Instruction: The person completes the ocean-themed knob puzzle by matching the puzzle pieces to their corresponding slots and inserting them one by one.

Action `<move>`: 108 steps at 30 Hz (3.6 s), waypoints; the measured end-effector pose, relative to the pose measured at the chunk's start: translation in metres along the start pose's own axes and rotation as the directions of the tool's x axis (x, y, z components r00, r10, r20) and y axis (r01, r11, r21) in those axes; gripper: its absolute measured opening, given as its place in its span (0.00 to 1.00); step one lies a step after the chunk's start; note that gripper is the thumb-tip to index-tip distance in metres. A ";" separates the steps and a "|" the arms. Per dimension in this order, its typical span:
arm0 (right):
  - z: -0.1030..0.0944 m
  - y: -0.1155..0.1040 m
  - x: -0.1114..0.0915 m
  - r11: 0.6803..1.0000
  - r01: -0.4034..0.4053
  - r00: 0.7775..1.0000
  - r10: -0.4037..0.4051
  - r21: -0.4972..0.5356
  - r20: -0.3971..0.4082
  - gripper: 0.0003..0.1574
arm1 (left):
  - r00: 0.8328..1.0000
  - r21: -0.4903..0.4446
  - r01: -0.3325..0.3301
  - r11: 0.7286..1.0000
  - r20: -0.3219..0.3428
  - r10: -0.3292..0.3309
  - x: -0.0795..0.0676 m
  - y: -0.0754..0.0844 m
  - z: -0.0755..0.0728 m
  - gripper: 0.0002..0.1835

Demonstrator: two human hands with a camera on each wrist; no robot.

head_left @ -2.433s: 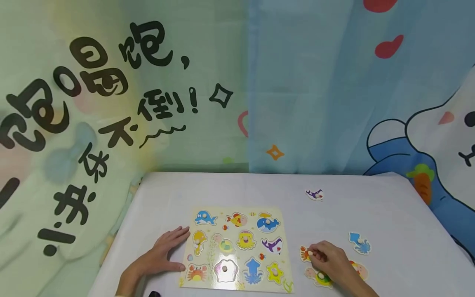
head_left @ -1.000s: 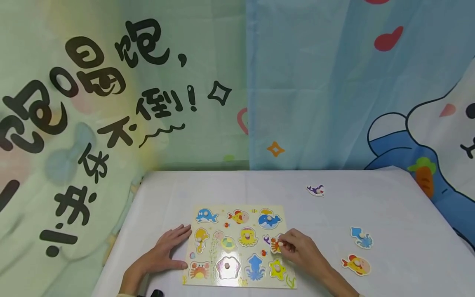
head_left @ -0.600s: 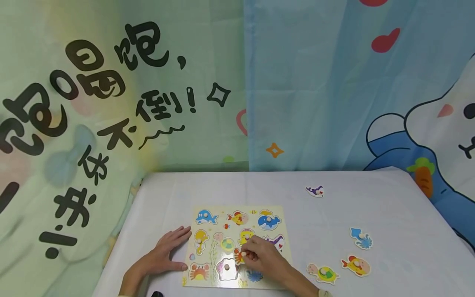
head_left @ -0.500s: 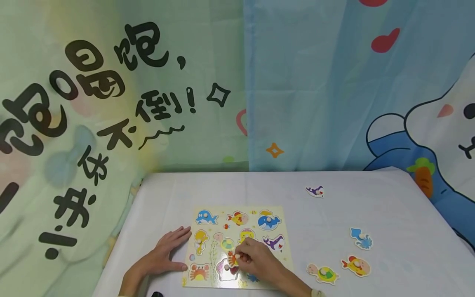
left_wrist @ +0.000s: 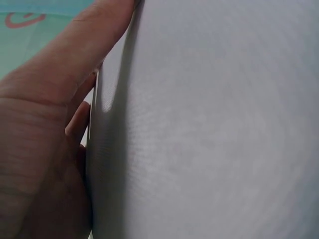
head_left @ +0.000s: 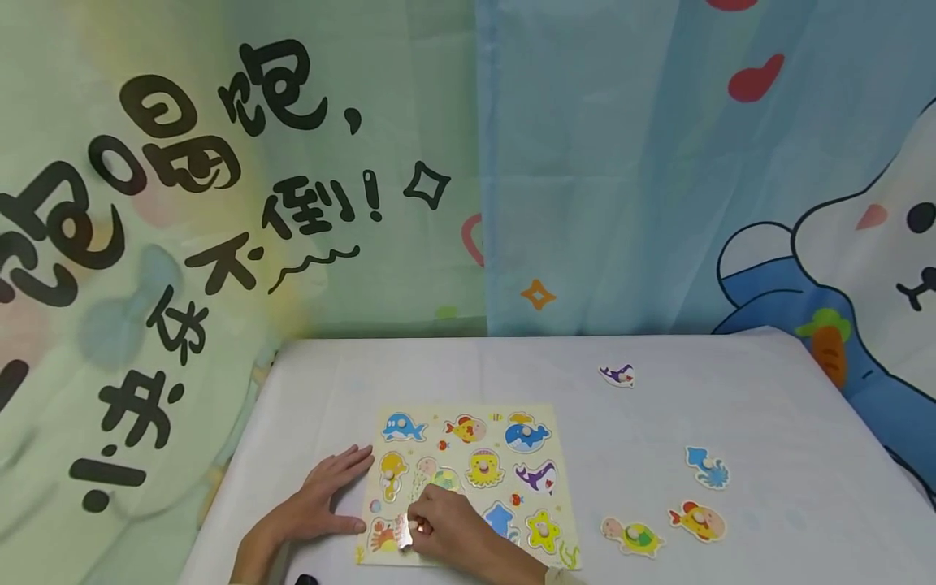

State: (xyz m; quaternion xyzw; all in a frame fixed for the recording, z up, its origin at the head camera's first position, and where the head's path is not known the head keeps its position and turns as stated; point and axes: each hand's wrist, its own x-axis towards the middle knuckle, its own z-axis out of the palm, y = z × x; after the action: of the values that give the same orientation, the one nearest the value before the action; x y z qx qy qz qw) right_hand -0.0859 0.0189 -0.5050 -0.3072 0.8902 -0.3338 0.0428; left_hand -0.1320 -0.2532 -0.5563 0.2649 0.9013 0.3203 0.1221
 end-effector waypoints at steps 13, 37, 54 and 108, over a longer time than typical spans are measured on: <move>0.021 -0.020 0.015 0.994 0.031 0.999 -0.029 -0.109 0.017 0.03 | 0.999 -0.008 -0.032 0.999 -0.016 0.032 -0.001 0.001 0.000 0.49; 0.039 -0.016 0.016 0.977 0.028 1.000 -0.029 -0.211 0.000 0.04 | 1.000 0.025 -0.017 1.000 -0.018 0.018 -0.002 0.002 0.000 0.49; 0.037 -0.028 0.023 0.938 -0.067 0.996 0.083 -0.339 0.032 0.08 | 0.999 0.022 -0.022 1.000 -0.027 0.022 -0.002 0.001 0.001 0.49; -0.104 0.146 -0.197 0.932 -0.357 0.914 0.334 -0.066 -0.231 0.14 | 1.000 -0.006 0.010 1.000 0.002 -0.010 -0.002 0.003 0.001 0.50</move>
State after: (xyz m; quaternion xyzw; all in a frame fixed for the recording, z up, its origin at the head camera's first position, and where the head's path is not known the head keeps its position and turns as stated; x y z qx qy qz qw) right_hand -0.0319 0.2777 -0.5404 -0.1088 0.9462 -0.3045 -0.0124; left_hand -0.1285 -0.2517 -0.5545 0.2603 0.9015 0.3221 0.1256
